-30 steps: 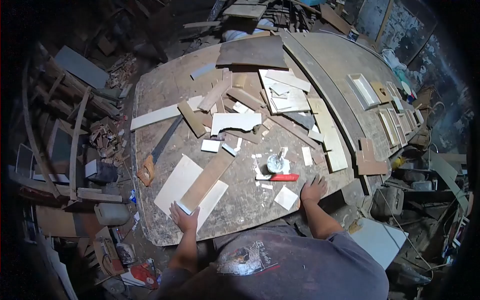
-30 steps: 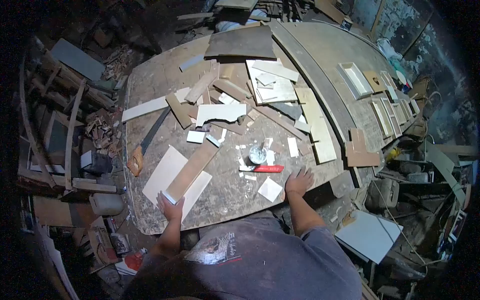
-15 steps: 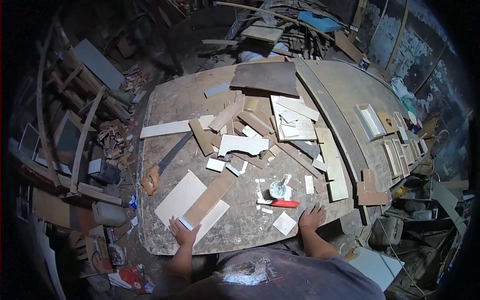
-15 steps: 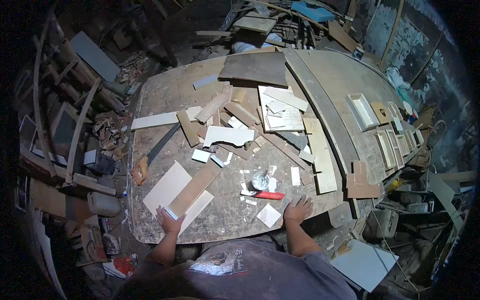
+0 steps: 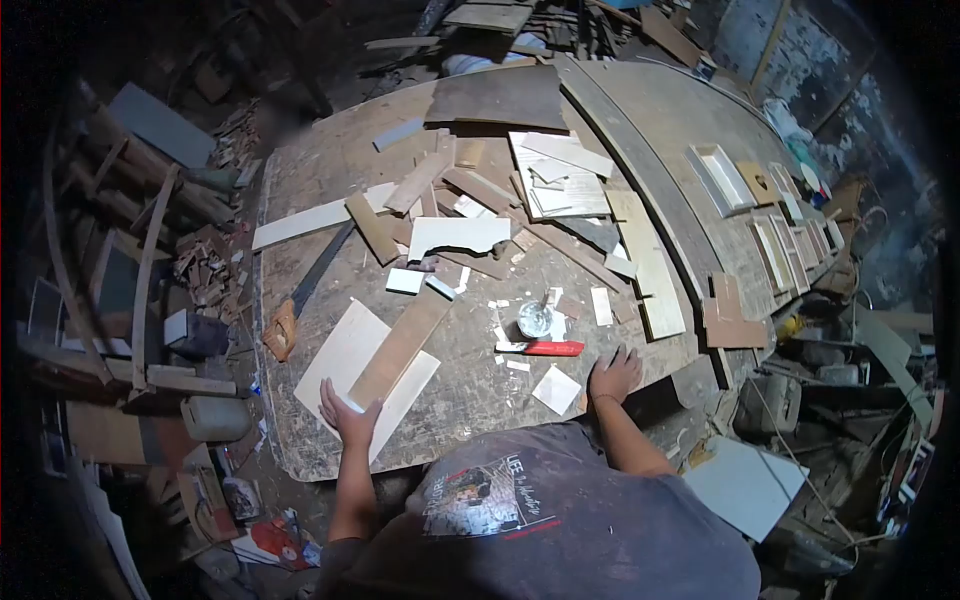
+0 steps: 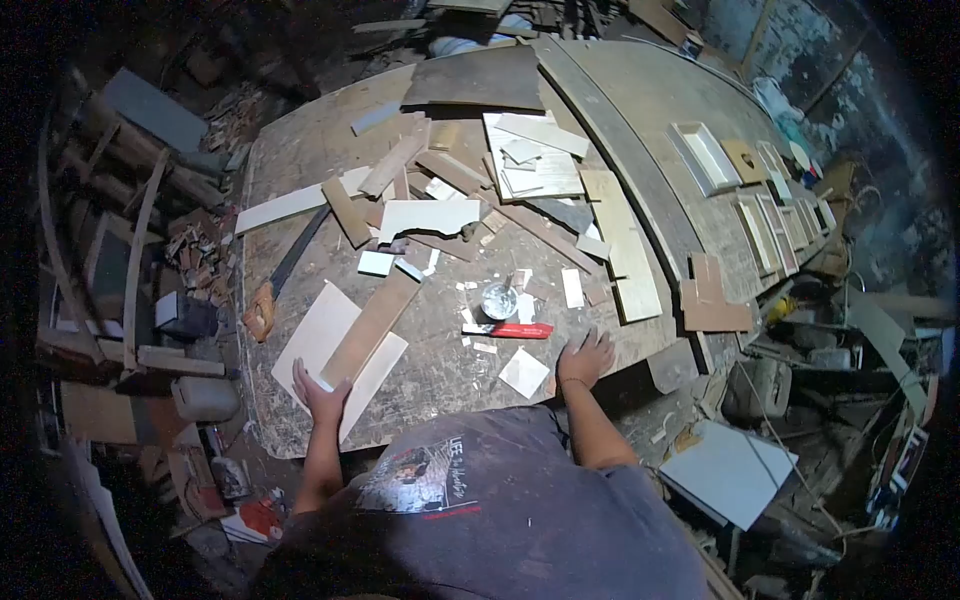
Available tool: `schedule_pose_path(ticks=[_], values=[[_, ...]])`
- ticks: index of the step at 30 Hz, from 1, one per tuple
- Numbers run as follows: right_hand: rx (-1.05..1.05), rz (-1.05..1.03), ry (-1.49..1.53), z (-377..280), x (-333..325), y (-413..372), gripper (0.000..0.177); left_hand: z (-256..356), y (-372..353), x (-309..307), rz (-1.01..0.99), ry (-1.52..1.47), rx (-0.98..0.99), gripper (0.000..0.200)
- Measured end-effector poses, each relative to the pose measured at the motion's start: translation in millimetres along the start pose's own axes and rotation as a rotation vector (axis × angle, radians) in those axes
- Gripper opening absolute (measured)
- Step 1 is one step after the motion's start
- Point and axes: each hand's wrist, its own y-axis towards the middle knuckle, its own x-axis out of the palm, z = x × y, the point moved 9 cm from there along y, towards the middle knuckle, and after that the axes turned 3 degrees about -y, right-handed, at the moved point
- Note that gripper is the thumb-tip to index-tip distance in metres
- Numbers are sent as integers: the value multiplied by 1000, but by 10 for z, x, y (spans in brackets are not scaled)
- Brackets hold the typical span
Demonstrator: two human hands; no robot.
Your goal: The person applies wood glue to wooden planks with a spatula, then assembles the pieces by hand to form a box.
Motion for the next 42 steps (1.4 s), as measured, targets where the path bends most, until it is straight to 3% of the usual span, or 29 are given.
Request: schedule_pose_path(ticks=[6,11,14,17,20,24,27,31,32,35,42], values=[[22,21,79,7,-18,-3,53,858,515,376,-144,56,153,97],[-121,116,170,-136,-264,318,37,802,608,1081,-513,130,147,98],[-135,53,294,-219,-307,790,45,925,562,1075,-598,256,185,101],[-248,130,216,-398,-406,1196,50,840,576,1089,-563,273,223,102],[-278,36,90,-553,-266,1550,65,870,558,1050,-545,258,243,103],[-34,-117,-76,-600,-311,1827,87,876,543,996,-573,208,198,103],[-29,-261,-111,-667,-265,1894,87,722,510,949,-574,129,178,103],[-377,-137,63,-999,-141,2056,84,559,414,824,-545,129,171,103],[-404,-133,97,-1067,-93,2082,76,533,385,810,-535,135,181,102],[-407,-311,-109,-1304,52,2095,67,489,363,817,-529,112,169,101],[-479,-96,33,-1937,6,2376,58,500,303,921,-405,133,233,107]])
